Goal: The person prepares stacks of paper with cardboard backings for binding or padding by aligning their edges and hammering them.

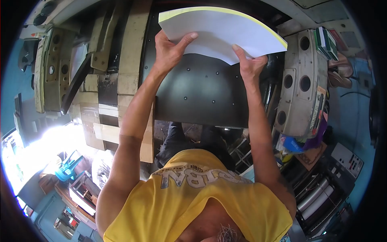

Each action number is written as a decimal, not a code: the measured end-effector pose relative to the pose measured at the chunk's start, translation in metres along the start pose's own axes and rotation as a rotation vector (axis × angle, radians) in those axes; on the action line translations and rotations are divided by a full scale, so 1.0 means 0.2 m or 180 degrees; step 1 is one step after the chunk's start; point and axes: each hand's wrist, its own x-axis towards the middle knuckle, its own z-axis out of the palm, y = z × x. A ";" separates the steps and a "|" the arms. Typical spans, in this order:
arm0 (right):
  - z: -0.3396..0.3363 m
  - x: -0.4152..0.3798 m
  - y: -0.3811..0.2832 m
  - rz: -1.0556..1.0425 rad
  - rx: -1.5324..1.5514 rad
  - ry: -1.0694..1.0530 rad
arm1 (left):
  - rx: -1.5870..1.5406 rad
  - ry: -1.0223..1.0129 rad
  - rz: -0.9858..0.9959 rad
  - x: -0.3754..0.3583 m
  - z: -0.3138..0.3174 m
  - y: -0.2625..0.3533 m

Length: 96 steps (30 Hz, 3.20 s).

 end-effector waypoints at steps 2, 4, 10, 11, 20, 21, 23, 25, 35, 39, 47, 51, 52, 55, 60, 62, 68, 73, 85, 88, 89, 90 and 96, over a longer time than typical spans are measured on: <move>-0.01 0.00 0.00 0.0010 -0.0099 -0.0044 | 0.0009 -0.0048 -0.0119 -0.01 -0.01 -0.05; -0.01 0.00 -0.01 0.0061 -0.0055 -0.0061 | 0.0103 -0.0106 -0.0241 -0.03 -0.03 -0.15; 0.00 0.00 -0.02 0.0175 0.0003 0.0002 | 0.0759 -0.0284 -0.0560 -0.13 -0.16 -0.42; 0.00 0.00 -0.02 0.0185 -0.0027 0.0002 | 0.0726 -0.0262 -0.0550 -0.15 -0.18 -0.45; 0.00 0.01 -0.03 0.0206 0.0071 -0.0014 | 0.0860 -0.0015 -0.0729 -0.22 -0.25 -0.65; -0.01 0.01 -0.03 0.0189 -0.0012 -0.0086 | 0.0916 -0.0001 -0.0751 -0.22 -0.25 -0.64; -0.03 0.00 -0.02 0.0146 -0.0185 -0.0223 | 0.0922 0.0032 -0.0741 -0.22 -0.25 -0.64; -0.05 0.01 -0.04 0.0300 0.0554 -0.0073 | 0.0817 0.0061 -0.0680 -0.22 -0.24 -0.64; -0.25 0.08 -0.21 0.0195 0.0206 -0.0006 | 0.1193 -0.0008 -0.0714 -0.21 -0.25 -0.55; -0.24 0.04 -0.17 0.0373 0.0760 -0.0062 | 0.1683 0.0071 -0.0748 -0.31 -0.38 -0.24; 0.08 -0.36 -0.37 0.1259 0.1245 -0.0334 | 0.2636 -0.0343 -0.1145 -0.91 -0.95 0.50; 0.33 -0.78 -0.46 0.2138 0.1442 -0.0349 | 0.2759 -0.0561 -0.1234 -1.14 -1.36 0.54; 0.40 -0.89 -0.47 0.2307 0.1452 -0.0336 | 0.2730 -0.0689 -0.1457 -1.17 -1.46 0.55; 0.58 -1.21 -0.48 0.2754 0.1398 -0.0150 | 0.2758 -0.1199 -0.1536 -1.23 -1.72 0.53; 0.81 -1.61 -0.54 0.3250 0.1303 0.0131 | 0.2931 -0.2099 -0.1417 -1.22 -2.08 0.32; 0.92 -1.76 -0.56 0.3544 0.1416 0.0466 | 0.3045 -0.2480 -0.1507 -1.10 -2.16 0.24; 1.09 -1.81 -0.64 0.3770 0.1157 0.0958 | 0.3000 -0.2988 -0.1778 -0.80 -2.24 0.08; 1.19 -1.76 -0.72 0.3793 0.0741 0.1233 | 0.3033 -0.3451 -0.2201 -0.48 -2.19 -0.04; 1.59 -1.72 -0.77 0.4316 0.1481 0.1888 | 0.3524 -0.4134 -0.1896 0.06 -2.23 -0.27; 1.76 -1.77 -0.77 0.4364 0.1542 0.2018 | 0.3764 -0.4146 -0.2155 0.13 -2.22 -0.22; 1.83 -1.79 -0.80 0.4359 0.1553 0.2140 | 0.3813 -0.4287 -0.2130 0.15 -2.24 -0.25; 1.89 -1.81 -0.83 0.4357 0.1563 0.2258 | 0.3861 -0.4424 -0.2109 0.18 -2.26 -0.28; 2.10 -1.80 -0.81 0.4138 0.1618 0.2661 | 0.4682 -0.4850 -0.1607 0.29 -2.22 -0.25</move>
